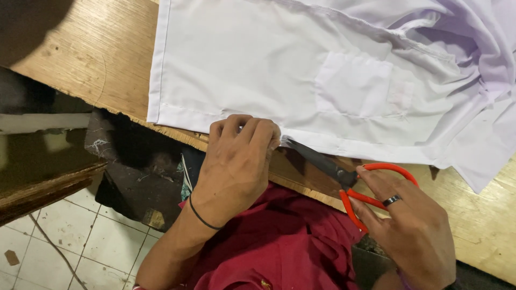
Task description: Trimming loose threads from white shirts using scissors on a workbench
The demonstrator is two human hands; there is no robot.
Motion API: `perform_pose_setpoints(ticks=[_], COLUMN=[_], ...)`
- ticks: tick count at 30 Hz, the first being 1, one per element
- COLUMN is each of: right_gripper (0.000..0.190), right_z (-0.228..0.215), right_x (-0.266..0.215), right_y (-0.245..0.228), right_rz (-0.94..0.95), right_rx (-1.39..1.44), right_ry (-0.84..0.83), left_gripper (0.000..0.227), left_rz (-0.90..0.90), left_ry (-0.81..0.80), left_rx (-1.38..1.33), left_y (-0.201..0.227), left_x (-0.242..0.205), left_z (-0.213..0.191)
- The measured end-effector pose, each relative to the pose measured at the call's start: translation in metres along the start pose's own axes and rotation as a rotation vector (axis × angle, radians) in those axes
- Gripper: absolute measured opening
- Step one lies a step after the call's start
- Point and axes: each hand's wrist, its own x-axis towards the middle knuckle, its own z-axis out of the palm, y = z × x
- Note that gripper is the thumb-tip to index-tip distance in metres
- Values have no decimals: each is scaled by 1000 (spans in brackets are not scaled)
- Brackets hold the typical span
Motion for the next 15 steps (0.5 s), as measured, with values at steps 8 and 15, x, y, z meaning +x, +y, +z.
perform_pose_setpoints(ticks=[8,15], right_gripper=[51,47], right_z=[-3,-6], right_x=[-1,1], right_y=[2,1], right_rz=[-1,-28], right_rx=[-82,-101], right_ry=[-52,-74], left_gripper=[16,17], left_rz=[10,3], left_ry=[24,12], left_rx=[5,21], left_y=[2,1], left_x=[1,1], left_z=[0,0])
